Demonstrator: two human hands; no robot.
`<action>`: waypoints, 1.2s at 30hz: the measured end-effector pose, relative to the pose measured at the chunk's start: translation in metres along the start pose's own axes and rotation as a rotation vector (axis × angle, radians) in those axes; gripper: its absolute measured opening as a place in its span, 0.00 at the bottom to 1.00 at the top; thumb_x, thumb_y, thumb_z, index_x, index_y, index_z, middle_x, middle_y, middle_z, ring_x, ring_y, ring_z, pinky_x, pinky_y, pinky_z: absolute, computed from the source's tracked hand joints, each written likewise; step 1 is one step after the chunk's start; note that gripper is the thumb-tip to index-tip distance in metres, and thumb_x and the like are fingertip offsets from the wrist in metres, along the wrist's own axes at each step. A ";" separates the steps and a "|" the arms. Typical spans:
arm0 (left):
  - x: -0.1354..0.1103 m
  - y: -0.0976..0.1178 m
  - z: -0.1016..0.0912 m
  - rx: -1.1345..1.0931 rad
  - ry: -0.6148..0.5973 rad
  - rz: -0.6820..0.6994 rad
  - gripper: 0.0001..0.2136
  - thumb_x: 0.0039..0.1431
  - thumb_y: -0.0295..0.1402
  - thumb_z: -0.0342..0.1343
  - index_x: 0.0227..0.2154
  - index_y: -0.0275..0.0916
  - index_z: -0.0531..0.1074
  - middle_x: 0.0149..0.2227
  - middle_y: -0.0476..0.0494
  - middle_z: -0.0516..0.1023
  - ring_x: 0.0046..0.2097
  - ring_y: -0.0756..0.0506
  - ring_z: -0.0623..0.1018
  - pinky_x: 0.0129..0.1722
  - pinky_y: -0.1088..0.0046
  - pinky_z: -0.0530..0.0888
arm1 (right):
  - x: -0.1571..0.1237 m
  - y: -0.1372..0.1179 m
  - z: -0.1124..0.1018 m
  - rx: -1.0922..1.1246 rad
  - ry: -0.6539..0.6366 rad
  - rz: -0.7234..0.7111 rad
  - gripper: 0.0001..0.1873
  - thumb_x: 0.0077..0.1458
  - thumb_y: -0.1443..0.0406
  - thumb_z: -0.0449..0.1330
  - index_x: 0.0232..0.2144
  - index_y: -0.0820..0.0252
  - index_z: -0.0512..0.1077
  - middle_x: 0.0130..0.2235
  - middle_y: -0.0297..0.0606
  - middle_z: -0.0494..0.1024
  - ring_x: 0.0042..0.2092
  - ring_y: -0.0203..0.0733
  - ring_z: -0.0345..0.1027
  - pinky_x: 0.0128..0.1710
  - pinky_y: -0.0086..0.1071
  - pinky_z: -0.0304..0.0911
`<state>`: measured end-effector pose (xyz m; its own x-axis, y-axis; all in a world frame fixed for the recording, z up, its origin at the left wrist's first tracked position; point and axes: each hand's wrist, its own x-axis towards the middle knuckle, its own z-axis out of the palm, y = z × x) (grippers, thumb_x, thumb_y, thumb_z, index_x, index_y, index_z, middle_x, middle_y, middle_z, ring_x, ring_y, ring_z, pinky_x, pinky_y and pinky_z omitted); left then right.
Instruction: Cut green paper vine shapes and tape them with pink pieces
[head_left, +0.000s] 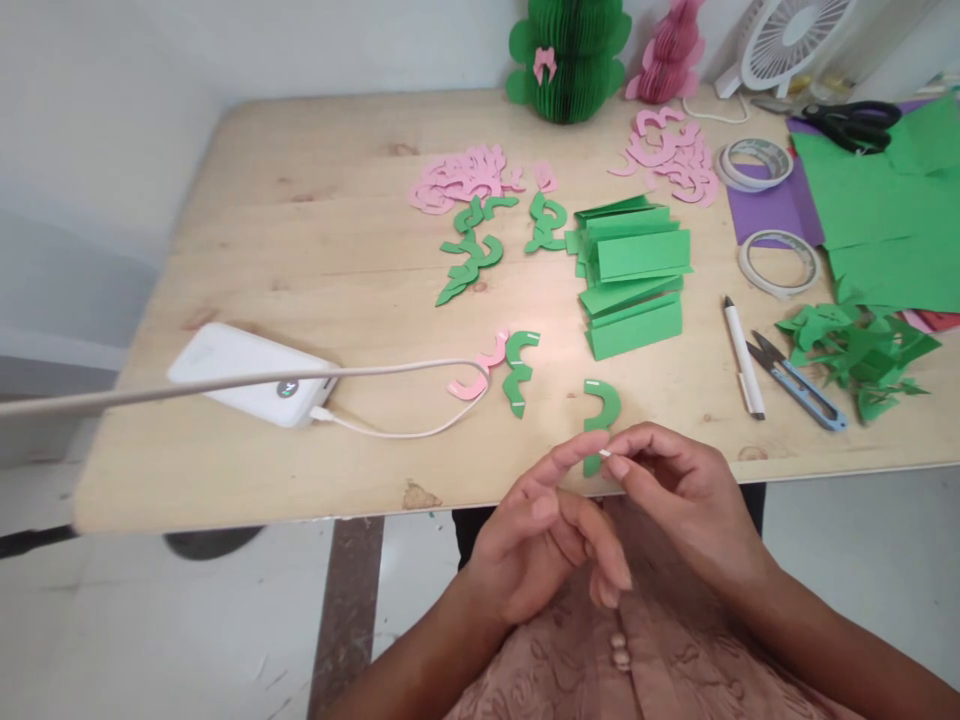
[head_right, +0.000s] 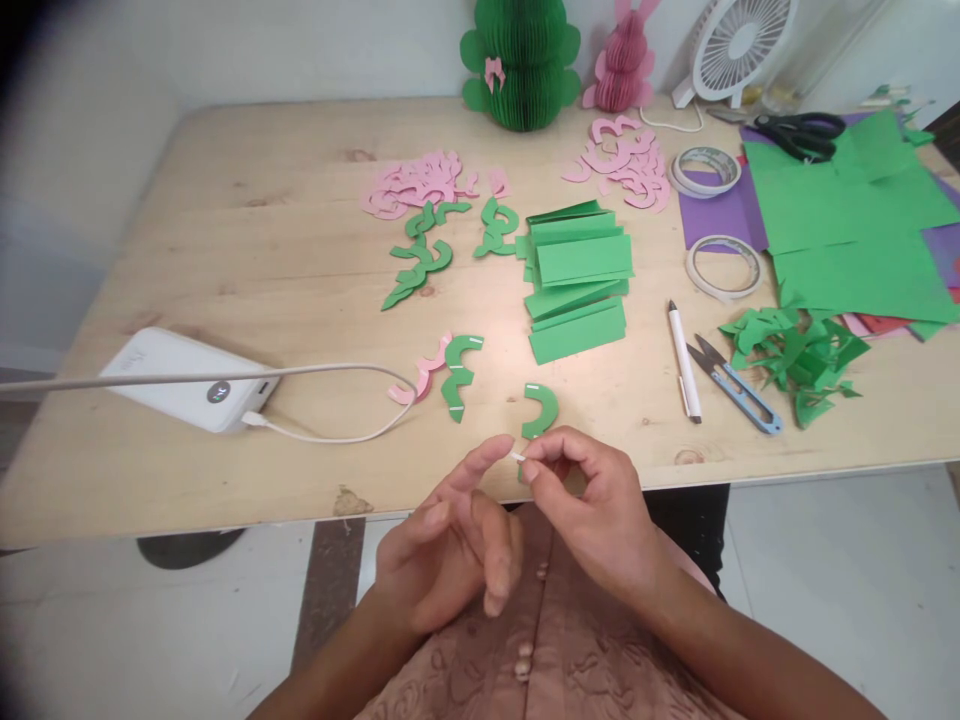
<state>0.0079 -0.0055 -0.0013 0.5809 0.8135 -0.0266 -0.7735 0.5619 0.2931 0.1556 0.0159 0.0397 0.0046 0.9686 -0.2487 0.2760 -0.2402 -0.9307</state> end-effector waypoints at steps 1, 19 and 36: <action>0.000 0.001 0.000 0.002 0.001 0.016 0.23 0.63 0.40 0.50 0.59 0.40 0.61 0.29 0.43 0.81 0.25 0.49 0.78 0.25 0.77 0.72 | 0.000 0.001 0.000 -0.008 -0.002 -0.001 0.05 0.51 0.64 0.60 0.25 0.58 0.72 0.26 0.32 0.75 0.28 0.35 0.68 0.28 0.27 0.65; 0.010 0.018 0.010 0.692 0.479 -0.023 0.12 0.55 0.38 0.60 0.38 0.36 0.70 0.26 0.46 0.78 0.27 0.50 0.75 0.27 0.77 0.70 | -0.002 0.015 -0.007 -0.529 0.036 -0.715 0.06 0.55 0.74 0.57 0.32 0.60 0.70 0.29 0.37 0.76 0.32 0.39 0.68 0.33 0.35 0.61; 0.020 0.034 0.016 0.581 0.440 -0.338 0.12 0.51 0.39 0.60 0.23 0.34 0.69 0.21 0.45 0.76 0.21 0.52 0.72 0.20 0.81 0.67 | 0.006 0.013 -0.021 -0.771 -0.019 -1.093 0.08 0.52 0.76 0.59 0.35 0.64 0.72 0.31 0.43 0.79 0.33 0.43 0.69 0.33 0.38 0.62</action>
<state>-0.0022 0.0274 0.0234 0.5131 0.6658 -0.5417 -0.2480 0.7192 0.6490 0.1797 0.0201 0.0321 -0.5766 0.6365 0.5123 0.5977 0.7561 -0.2666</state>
